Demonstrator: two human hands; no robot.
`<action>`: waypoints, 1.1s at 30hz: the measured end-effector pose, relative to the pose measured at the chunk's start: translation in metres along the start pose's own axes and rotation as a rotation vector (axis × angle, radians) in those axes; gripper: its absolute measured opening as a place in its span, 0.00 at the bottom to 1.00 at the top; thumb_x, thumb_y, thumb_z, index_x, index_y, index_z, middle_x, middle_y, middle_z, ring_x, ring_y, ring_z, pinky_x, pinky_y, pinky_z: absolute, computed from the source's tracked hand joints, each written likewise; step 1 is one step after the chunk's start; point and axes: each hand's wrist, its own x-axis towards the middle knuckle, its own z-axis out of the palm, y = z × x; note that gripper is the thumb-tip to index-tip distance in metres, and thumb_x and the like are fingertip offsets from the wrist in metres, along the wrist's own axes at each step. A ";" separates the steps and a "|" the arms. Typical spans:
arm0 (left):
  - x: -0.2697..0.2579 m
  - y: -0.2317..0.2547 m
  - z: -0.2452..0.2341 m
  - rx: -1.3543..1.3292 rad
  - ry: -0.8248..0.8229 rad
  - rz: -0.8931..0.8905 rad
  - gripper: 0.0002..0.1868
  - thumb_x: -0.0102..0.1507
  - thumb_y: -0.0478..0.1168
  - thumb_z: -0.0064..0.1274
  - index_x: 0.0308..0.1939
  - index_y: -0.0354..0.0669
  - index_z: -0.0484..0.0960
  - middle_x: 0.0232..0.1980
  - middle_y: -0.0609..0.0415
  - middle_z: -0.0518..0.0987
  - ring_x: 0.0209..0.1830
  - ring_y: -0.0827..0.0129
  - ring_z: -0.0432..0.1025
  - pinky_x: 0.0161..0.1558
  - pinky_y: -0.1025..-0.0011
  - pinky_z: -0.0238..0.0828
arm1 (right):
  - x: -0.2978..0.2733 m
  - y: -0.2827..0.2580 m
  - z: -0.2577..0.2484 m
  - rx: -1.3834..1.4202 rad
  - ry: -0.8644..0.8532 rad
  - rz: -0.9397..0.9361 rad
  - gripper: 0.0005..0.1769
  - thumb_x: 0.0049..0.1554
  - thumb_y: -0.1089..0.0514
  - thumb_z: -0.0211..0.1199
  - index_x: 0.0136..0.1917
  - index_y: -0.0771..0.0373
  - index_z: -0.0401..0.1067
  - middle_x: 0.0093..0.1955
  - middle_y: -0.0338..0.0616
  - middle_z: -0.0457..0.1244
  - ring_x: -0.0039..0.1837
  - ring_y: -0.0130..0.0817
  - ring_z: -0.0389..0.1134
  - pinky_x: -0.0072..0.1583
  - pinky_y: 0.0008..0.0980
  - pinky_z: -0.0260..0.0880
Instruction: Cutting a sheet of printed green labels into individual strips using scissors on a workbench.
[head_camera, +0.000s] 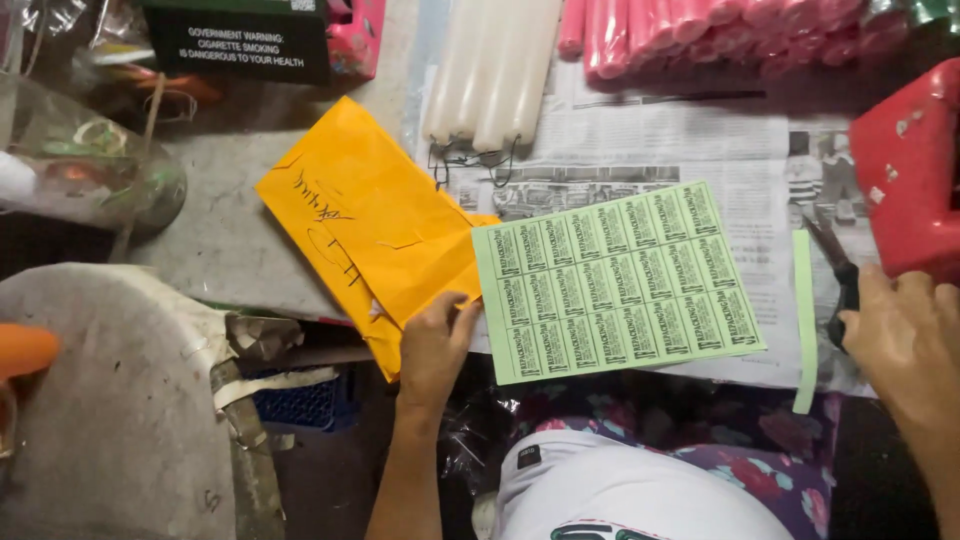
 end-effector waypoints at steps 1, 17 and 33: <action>0.004 -0.015 0.004 0.130 0.195 0.119 0.12 0.64 0.45 0.57 0.47 0.42 0.83 0.41 0.48 0.84 0.40 0.57 0.78 0.43 0.60 0.72 | 0.003 -0.002 -0.017 0.146 0.004 -0.022 0.32 0.52 0.35 0.66 0.67 0.43 0.71 0.54 0.40 0.70 0.54 0.40 0.72 0.56 0.32 0.73; 0.053 -0.163 0.010 0.715 0.385 0.287 0.52 0.53 0.20 0.43 0.77 0.72 0.62 0.83 0.59 0.56 0.83 0.42 0.46 0.74 0.36 0.49 | -0.033 -0.131 -0.102 0.983 0.309 -0.646 0.42 0.53 0.41 0.68 0.75 0.57 0.61 0.77 0.56 0.57 0.79 0.58 0.55 0.74 0.57 0.59; -0.051 -0.065 0.075 0.054 -0.268 -0.320 0.24 0.61 0.71 0.52 0.43 0.63 0.86 0.32 0.59 0.87 0.41 0.58 0.83 0.42 0.57 0.80 | -0.037 -0.157 -0.090 0.841 0.368 -0.460 0.40 0.48 0.31 0.66 0.70 0.46 0.69 0.68 0.45 0.63 0.74 0.51 0.63 0.71 0.50 0.63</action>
